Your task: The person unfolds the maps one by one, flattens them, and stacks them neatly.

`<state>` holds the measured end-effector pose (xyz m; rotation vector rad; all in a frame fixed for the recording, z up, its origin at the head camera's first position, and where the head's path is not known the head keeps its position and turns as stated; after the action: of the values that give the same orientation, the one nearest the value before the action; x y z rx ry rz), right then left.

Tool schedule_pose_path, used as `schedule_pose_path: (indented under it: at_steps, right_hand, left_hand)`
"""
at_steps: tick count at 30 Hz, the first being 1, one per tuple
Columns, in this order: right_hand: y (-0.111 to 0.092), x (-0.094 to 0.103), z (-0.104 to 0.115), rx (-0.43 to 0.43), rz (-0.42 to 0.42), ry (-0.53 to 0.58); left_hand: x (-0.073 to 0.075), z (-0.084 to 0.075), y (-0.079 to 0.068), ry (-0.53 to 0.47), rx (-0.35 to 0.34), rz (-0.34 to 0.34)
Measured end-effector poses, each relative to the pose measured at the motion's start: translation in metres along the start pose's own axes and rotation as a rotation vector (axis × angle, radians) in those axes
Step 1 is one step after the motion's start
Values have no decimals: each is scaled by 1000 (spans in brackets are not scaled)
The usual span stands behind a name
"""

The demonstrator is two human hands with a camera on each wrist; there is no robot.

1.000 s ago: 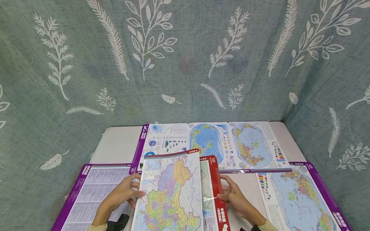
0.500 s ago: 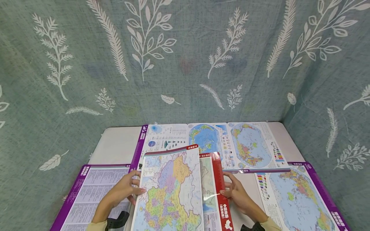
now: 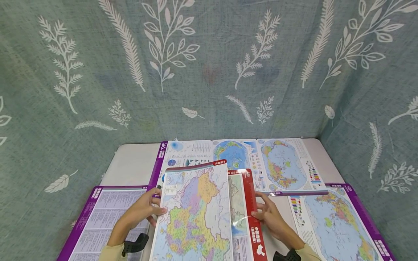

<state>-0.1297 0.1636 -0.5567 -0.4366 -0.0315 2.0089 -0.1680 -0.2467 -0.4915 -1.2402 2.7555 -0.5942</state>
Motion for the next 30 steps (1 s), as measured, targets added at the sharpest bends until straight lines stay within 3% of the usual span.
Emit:
schedule_pose_path:
  at_steps: [12, 30]
  right_hand:
    - [-1, 6, 6, 22, -79, -35]
    - [-1, 19, 16, 62, -88, -80]
  left_hand:
    - [5, -9, 3, 11, -5, 3]
    - [10, -16, 6, 56, -24, -11]
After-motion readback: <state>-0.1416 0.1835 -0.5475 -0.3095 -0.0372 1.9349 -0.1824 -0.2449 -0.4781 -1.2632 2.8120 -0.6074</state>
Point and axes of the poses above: each hand's wrist, its own y-axis towards the middle knuckle, its own x-axis out of the back of the hand, z = x × y, the point moved 3 cm from there along y, towards the middle knuckle, and after that the axes turned 14 degrees about z, right-handed, at the moved point
